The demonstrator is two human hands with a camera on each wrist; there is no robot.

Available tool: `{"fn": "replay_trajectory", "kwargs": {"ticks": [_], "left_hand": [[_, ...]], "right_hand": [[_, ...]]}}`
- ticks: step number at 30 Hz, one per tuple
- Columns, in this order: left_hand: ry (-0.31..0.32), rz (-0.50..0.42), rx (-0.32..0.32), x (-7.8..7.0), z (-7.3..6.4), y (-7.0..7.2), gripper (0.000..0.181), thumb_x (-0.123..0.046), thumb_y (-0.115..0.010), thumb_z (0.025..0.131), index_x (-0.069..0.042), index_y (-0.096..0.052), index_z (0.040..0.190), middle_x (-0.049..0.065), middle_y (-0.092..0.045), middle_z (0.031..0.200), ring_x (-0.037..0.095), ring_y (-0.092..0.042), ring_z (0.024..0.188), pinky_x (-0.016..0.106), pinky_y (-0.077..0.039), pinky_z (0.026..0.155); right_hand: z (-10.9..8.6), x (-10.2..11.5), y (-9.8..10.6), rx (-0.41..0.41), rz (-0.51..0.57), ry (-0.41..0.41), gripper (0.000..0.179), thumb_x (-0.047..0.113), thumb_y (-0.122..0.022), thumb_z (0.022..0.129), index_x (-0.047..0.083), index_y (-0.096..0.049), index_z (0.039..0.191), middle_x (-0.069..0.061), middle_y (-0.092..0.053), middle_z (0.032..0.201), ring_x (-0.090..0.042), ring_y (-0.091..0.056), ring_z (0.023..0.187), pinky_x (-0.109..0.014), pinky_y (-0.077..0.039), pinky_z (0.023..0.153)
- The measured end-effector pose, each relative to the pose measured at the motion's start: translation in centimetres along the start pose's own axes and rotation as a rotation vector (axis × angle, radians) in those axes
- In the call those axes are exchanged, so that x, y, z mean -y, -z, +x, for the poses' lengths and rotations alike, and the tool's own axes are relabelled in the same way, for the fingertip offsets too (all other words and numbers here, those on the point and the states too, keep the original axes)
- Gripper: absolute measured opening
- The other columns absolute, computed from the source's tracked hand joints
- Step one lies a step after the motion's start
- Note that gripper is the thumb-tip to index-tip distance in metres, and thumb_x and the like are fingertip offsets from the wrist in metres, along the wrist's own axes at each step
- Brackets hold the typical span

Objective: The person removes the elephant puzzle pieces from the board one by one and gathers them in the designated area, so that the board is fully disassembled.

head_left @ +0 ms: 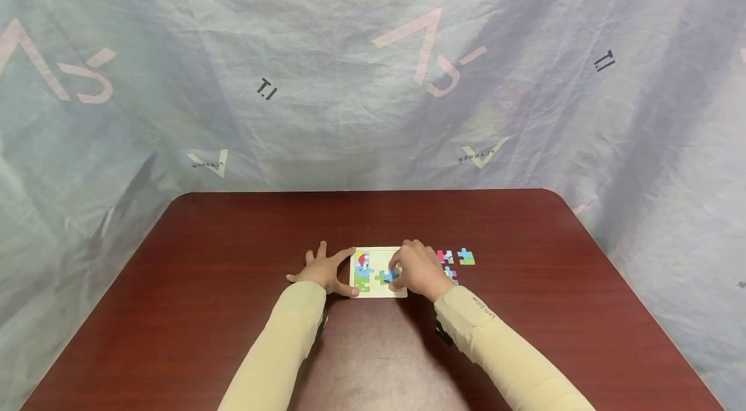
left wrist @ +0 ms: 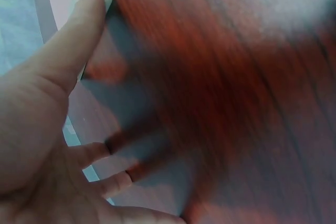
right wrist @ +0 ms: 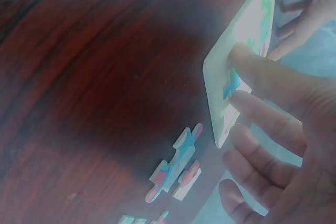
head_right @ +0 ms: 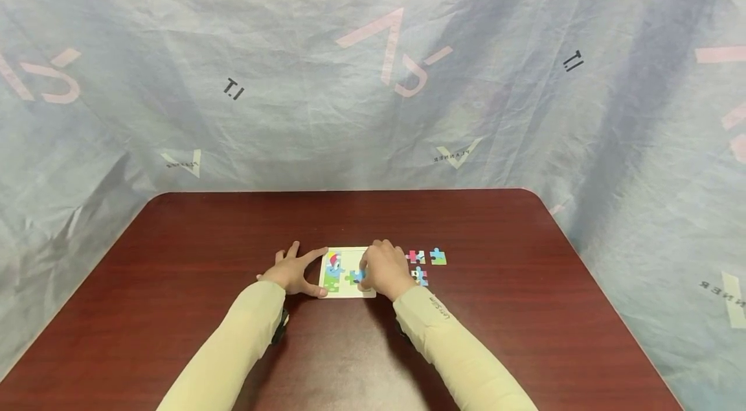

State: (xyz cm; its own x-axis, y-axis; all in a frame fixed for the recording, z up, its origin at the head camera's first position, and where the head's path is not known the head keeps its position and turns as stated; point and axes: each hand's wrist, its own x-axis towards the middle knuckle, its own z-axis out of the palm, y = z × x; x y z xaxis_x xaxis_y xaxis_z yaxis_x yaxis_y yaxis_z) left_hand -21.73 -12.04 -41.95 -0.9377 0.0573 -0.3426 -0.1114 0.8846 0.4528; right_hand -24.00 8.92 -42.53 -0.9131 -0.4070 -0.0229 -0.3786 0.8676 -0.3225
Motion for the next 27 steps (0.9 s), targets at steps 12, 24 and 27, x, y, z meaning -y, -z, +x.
{"fn": "replay_trajectory", "kwargs": {"ticks": [12, 24, 27], "left_hand": [[0.035, 0.031, 0.02, -0.15, 0.67, -0.38, 0.094, -0.034, -0.086, 0.083, -0.03, -0.033, 0.16, 0.024, -0.006, 0.168, 0.052, -0.002, 0.151, 0.088, -0.019, 0.096], [0.053, 0.023, 0.037, -0.55, 0.38, -0.18, 0.093, -0.033, -0.085, 0.084, -0.03, -0.033, 0.16, 0.024, -0.006, 0.168, 0.053, -0.001, 0.151, 0.087, -0.017, 0.1], [0.051, 0.027, 0.033, -0.62, 0.26, -0.17, 0.093, -0.033, -0.086, 0.083, -0.029, -0.034, 0.16, 0.024, -0.006, 0.167, 0.053, -0.001, 0.151, 0.086, -0.018, 0.1]], "right_hand": [[-0.65, -0.33, -0.42, -0.048, -0.025, 0.001, 0.027, 0.029, -0.093, 0.074, 0.013, -0.08, 0.092, -0.002, -0.06, 0.089, -0.026, -0.056, 0.092, -0.042, -0.046, 0.08], [-0.72, -0.84, -0.58, -0.053, 0.039, 0.025, 0.023, 0.023, -0.093, 0.075, 0.013, -0.081, 0.092, -0.006, -0.064, 0.094, -0.028, -0.056, 0.095, -0.042, -0.043, 0.08], [-0.74, -1.0, -0.56, -0.051, 0.07, 0.026, 0.021, 0.021, -0.092, 0.075, 0.013, -0.081, 0.091, -0.006, -0.064, 0.094, -0.027, -0.055, 0.095, -0.041, -0.042, 0.08]]}}
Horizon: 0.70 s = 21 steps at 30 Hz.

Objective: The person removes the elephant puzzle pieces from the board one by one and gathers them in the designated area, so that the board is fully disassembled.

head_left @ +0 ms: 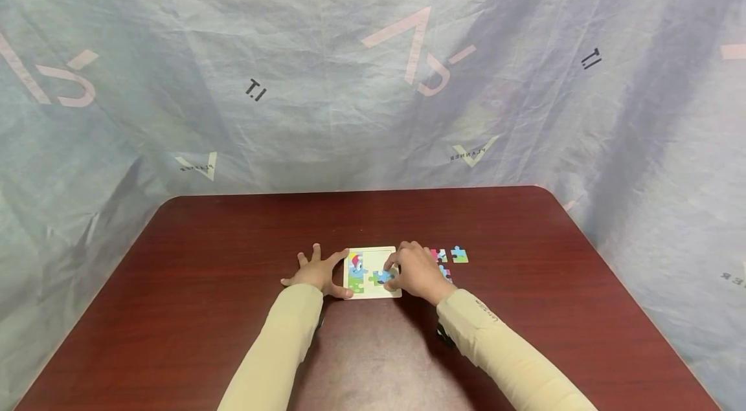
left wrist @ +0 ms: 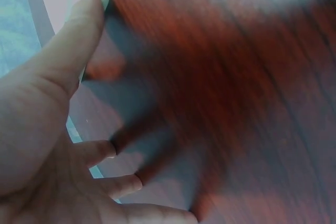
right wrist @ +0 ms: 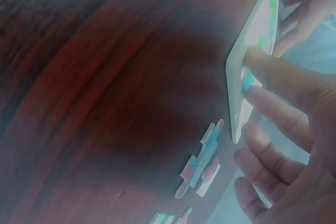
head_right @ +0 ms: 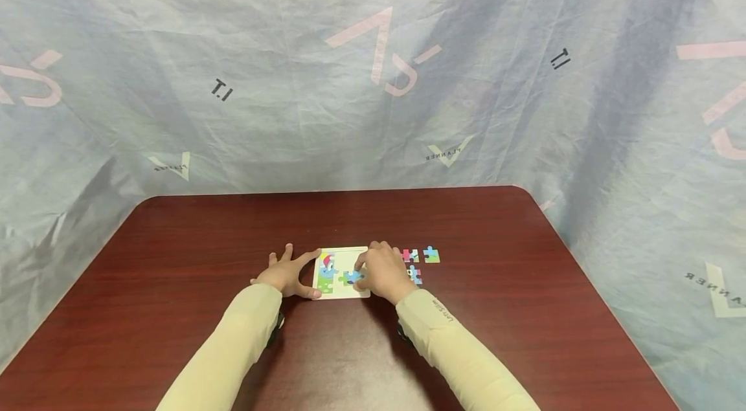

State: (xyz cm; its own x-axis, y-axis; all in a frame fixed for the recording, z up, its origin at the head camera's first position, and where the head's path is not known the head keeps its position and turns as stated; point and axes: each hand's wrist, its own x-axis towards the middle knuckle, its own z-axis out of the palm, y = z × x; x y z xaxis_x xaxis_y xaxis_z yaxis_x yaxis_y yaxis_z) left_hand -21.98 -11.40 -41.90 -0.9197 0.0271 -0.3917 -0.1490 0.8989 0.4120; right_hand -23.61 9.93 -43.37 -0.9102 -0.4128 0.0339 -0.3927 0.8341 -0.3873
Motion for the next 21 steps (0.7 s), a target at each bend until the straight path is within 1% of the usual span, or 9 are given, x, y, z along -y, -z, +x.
{"fn": "replay_trajectory", "kwargs": {"ticks": [7, 13, 17, 21], "left_hand": [[-0.006, 0.003, -0.015, -0.1, -0.3, -0.1, 0.092, -0.033, -0.086, 0.083, -0.028, -0.035, 0.16, 0.025, -0.007, 0.167, 0.053, -0.003, 0.151, 0.086, -0.019, 0.1], [-0.01, 0.016, -0.012, -0.1, -0.4, -0.3, 0.092, -0.035, -0.085, 0.084, -0.028, -0.034, 0.16, 0.025, -0.007, 0.167, 0.054, -0.003, 0.15, 0.086, -0.02, 0.099], [-0.005, 0.011, -0.005, -0.1, -0.4, -0.2, 0.092, -0.035, -0.085, 0.084, -0.029, -0.033, 0.16, 0.024, -0.006, 0.168, 0.053, -0.002, 0.151, 0.086, -0.019, 0.1], [-0.003, 0.013, 0.003, -0.1, -0.2, -0.1, 0.093, -0.034, -0.085, 0.084, -0.03, -0.033, 0.16, 0.024, -0.005, 0.168, 0.052, -0.001, 0.151, 0.086, -0.018, 0.1]], "right_hand": [[0.0, -0.3, 0.0, 0.011, 0.025, 0.02, 0.019, 0.02, -0.091, 0.078, 0.013, -0.08, 0.091, -0.005, -0.063, 0.094, -0.025, -0.053, 0.095, -0.042, -0.041, 0.082], [-0.2, -0.9, 0.1, -0.022, 0.053, 0.045, 0.02, 0.021, -0.09, 0.08, 0.012, -0.08, 0.095, -0.003, -0.062, 0.098, -0.026, -0.054, 0.099, -0.044, -0.042, 0.085], [-0.3, -1.3, 0.4, -0.043, 0.063, 0.075, 0.02, 0.02, -0.089, 0.08, 0.012, -0.08, 0.096, -0.002, -0.062, 0.099, -0.025, -0.054, 0.099, -0.045, -0.042, 0.086], [-0.4, -1.7, 0.9, -0.052, 0.061, 0.099, 0.02, 0.018, -0.088, 0.081, 0.011, -0.079, 0.097, -0.003, -0.062, 0.099, -0.024, -0.054, 0.098, -0.044, -0.041, 0.085]]}}
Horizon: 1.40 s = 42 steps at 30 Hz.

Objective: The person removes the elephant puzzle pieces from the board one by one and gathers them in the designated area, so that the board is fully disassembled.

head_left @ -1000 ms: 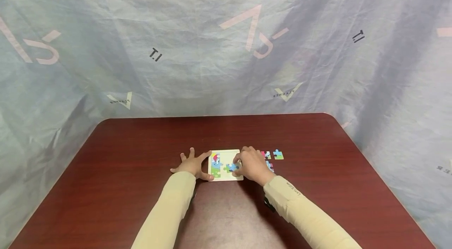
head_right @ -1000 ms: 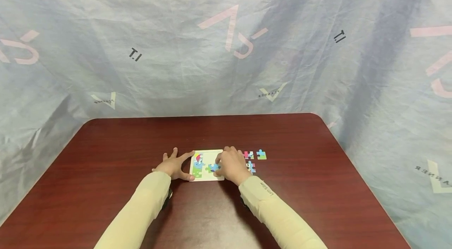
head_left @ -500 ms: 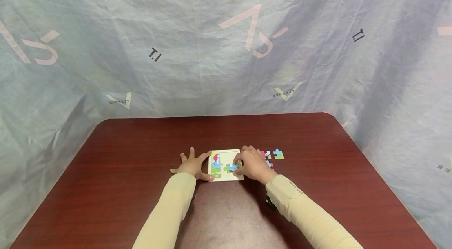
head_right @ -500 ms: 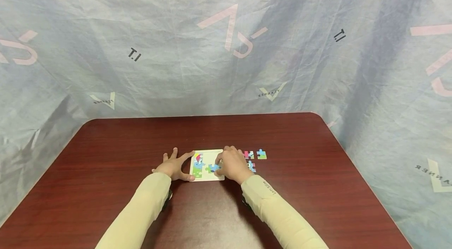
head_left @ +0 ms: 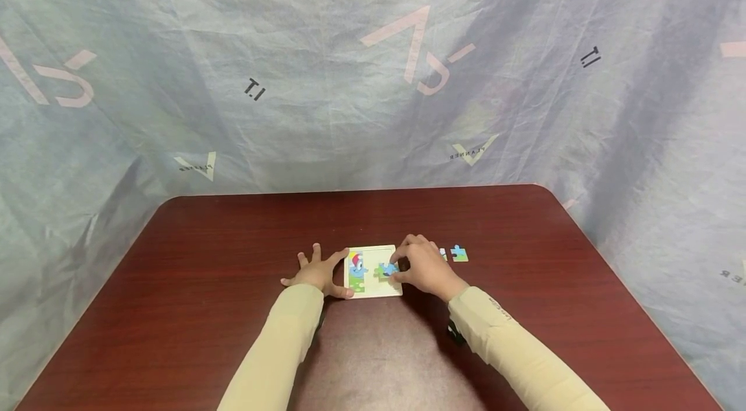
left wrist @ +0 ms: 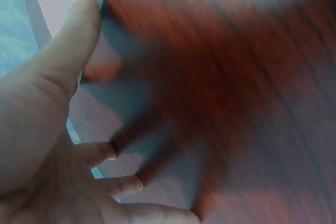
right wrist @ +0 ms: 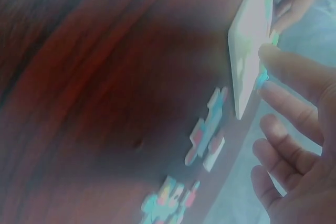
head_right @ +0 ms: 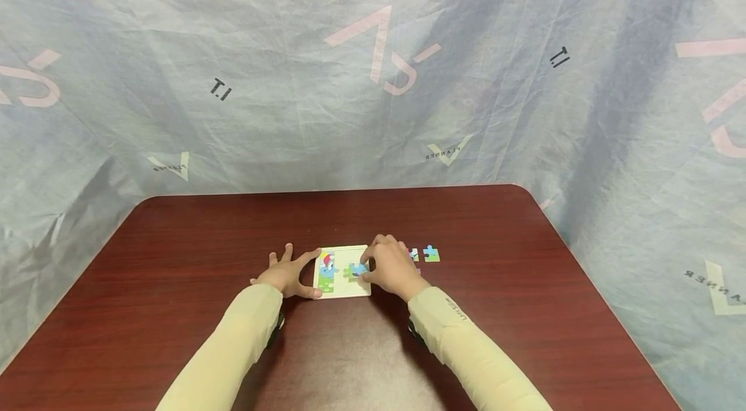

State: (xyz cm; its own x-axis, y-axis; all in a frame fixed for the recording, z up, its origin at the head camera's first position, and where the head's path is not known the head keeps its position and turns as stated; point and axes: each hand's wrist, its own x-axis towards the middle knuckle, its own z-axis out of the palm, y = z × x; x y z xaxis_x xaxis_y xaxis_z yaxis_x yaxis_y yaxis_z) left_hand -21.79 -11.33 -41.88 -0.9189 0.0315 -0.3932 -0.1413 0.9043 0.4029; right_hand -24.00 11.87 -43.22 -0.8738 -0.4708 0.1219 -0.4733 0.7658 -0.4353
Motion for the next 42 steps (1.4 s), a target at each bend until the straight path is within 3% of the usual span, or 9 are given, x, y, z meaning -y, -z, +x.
{"fn": "replay_trajectory", "kwargs": {"ticks": [5, 13, 21, 27, 42], "left_hand": [[-0.01, 0.014, -0.005, 0.1, 0.2, 0.0, 0.092, -0.034, -0.086, 0.084, -0.029, -0.034, 0.16, 0.025, -0.007, 0.167, 0.053, -0.003, 0.151, 0.086, -0.02, 0.099], [-0.014, 0.012, -0.003, 0.4, 0.4, -0.1, 0.093, -0.035, -0.086, 0.083, -0.029, -0.033, 0.16, 0.025, -0.006, 0.167, 0.054, -0.003, 0.151, 0.087, -0.02, 0.098], [-0.012, 0.025, -0.013, 0.4, 0.7, -0.1, 0.094, -0.035, -0.087, 0.082, -0.03, -0.034, 0.16, 0.024, -0.01, 0.167, 0.054, -0.006, 0.15, 0.088, -0.021, 0.096], [-0.027, 0.024, -0.018, 0.3, 0.1, 0.0, 0.094, -0.035, -0.086, 0.082, -0.029, -0.034, 0.16, 0.026, -0.01, 0.166, 0.055, -0.006, 0.15, 0.088, -0.022, 0.096], [-0.037, 0.01, -0.027, 0.6, 0.2, -0.2, 0.094, -0.034, -0.086, 0.082, -0.028, -0.034, 0.16, 0.027, -0.008, 0.166, 0.056, -0.004, 0.15, 0.087, -0.021, 0.097]], "right_hand": [[-0.3, -0.5, 0.9, 0.015, 0.007, -0.017, 0.021, 0.018, -0.087, 0.082, 0.011, -0.079, 0.1, -0.003, -0.06, 0.098, -0.021, -0.051, 0.094, -0.043, -0.039, 0.085], [-0.8, -1.3, 2.5, 0.014, -0.025, -0.02, 0.025, 0.02, -0.088, 0.082, 0.011, -0.079, 0.104, -0.006, -0.062, 0.106, -0.028, -0.054, 0.108, -0.047, -0.04, 0.093], [-1.3, -2.2, 3.7, -0.039, -0.082, 0.023, 0.028, 0.021, -0.089, 0.079, 0.01, -0.08, 0.102, -0.008, -0.064, 0.103, -0.026, -0.055, 0.1, -0.045, -0.042, 0.087], [-1.9, -2.9, 4.3, -0.031, -0.086, 0.003, 0.027, 0.02, -0.088, 0.081, 0.008, -0.079, 0.103, -0.009, -0.063, 0.103, -0.026, -0.054, 0.099, -0.047, -0.041, 0.088], [-3.2, -4.8, 5.6, -0.014, -0.094, -0.04, 0.026, 0.02, -0.086, 0.084, 0.012, -0.079, 0.108, -0.006, -0.062, 0.108, -0.032, -0.054, 0.11, -0.053, -0.041, 0.094]]}}
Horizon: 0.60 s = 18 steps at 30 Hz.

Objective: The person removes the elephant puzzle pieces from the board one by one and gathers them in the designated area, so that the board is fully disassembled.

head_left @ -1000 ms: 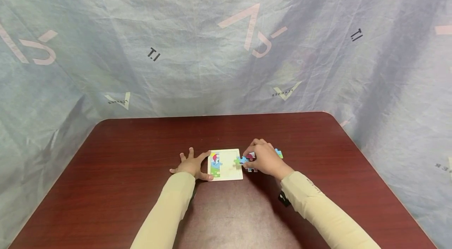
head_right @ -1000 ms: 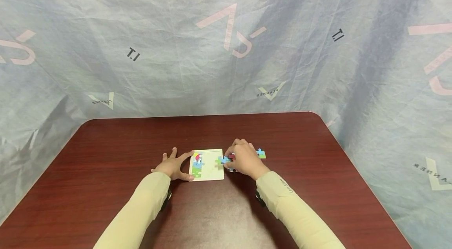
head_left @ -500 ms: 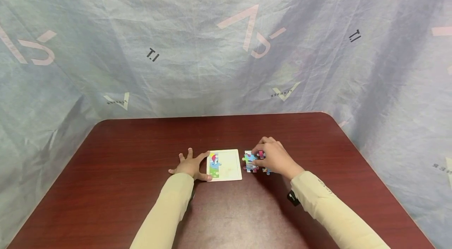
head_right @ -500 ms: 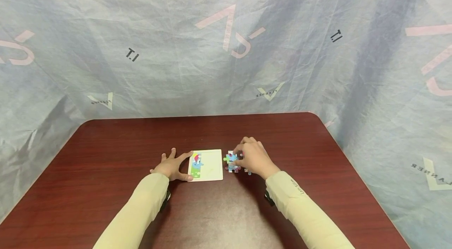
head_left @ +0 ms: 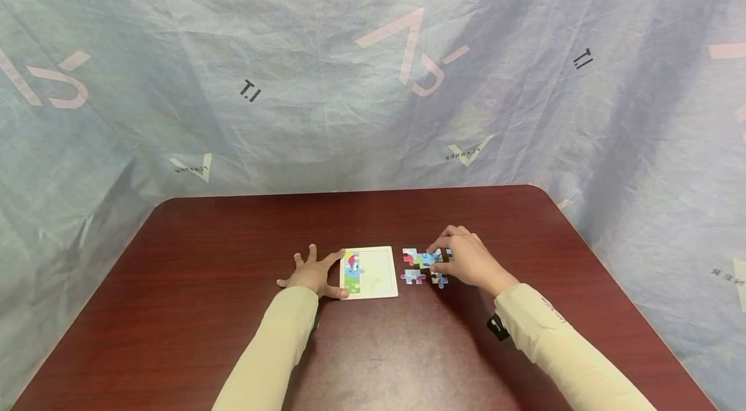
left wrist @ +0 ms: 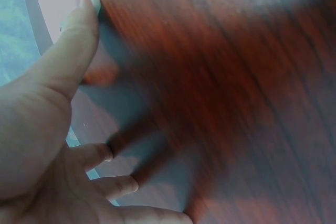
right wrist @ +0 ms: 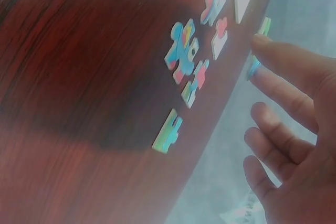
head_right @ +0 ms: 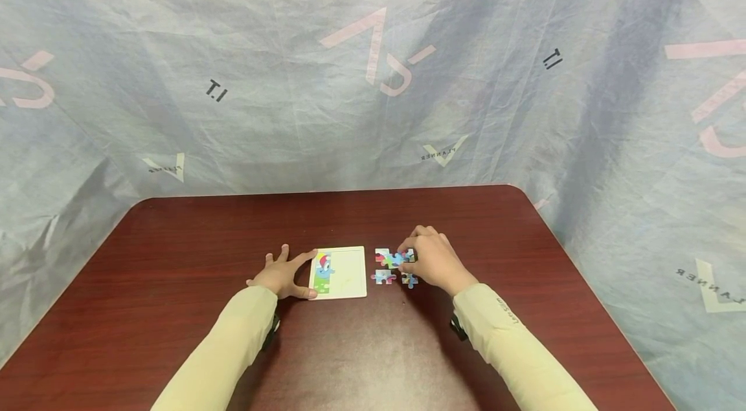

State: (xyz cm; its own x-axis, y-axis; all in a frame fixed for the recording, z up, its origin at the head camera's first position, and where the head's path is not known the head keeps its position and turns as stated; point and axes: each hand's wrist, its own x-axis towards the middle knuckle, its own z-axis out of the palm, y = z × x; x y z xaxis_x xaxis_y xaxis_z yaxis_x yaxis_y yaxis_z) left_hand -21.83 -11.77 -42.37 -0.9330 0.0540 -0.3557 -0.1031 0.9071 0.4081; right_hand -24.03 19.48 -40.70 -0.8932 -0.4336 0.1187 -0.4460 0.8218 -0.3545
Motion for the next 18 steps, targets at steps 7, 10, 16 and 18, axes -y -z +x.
{"fn": "replay_trajectory", "kwargs": {"ticks": [7, 10, 16, 18], "left_hand": [[-0.009, -0.001, -0.005, 0.2, 0.0, -0.1, 0.093, -0.034, -0.085, 0.083, -0.027, -0.033, 0.16, 0.027, -0.008, 0.166, 0.056, -0.004, 0.149, 0.088, -0.02, 0.097], [-0.014, -0.006, -0.004, 0.1, -0.1, 0.0, 0.093, -0.034, -0.085, 0.083, -0.027, -0.033, 0.16, 0.028, -0.008, 0.166, 0.056, -0.004, 0.149, 0.088, -0.02, 0.097], [-0.016, -0.011, -0.005, 0.1, -0.1, 0.0, 0.094, -0.034, -0.086, 0.082, -0.027, -0.034, 0.16, 0.028, -0.008, 0.166, 0.056, -0.003, 0.149, 0.088, -0.019, 0.096], [-0.017, -0.01, -0.007, 0.1, 0.0, -0.1, 0.094, -0.034, -0.086, 0.082, -0.027, -0.034, 0.16, 0.028, -0.008, 0.166, 0.056, -0.004, 0.149, 0.088, -0.02, 0.096]], "right_hand": [[-0.6, -0.9, 0.3, 0.021, 0.004, -0.027, 0.026, 0.02, -0.085, 0.085, 0.011, -0.079, 0.109, -0.01, -0.062, 0.11, -0.032, -0.054, 0.109, -0.056, -0.04, 0.096], [-0.9, -1.4, 0.4, 0.02, 0.009, -0.028, 0.025, 0.02, -0.084, 0.086, 0.01, -0.079, 0.108, -0.01, -0.062, 0.109, -0.033, -0.054, 0.108, -0.058, -0.04, 0.096], [-1.5, -2.3, 0.5, 0.012, -0.002, -0.033, 0.025, 0.02, -0.084, 0.085, 0.01, -0.078, 0.108, -0.01, -0.062, 0.108, -0.034, -0.054, 0.108, -0.06, -0.04, 0.096], [-1.7, -2.6, 0.5, 0.012, -0.006, -0.041, 0.025, 0.019, -0.085, 0.085, 0.011, -0.078, 0.108, -0.01, -0.062, 0.108, -0.035, -0.054, 0.107, -0.06, -0.04, 0.095]]}}
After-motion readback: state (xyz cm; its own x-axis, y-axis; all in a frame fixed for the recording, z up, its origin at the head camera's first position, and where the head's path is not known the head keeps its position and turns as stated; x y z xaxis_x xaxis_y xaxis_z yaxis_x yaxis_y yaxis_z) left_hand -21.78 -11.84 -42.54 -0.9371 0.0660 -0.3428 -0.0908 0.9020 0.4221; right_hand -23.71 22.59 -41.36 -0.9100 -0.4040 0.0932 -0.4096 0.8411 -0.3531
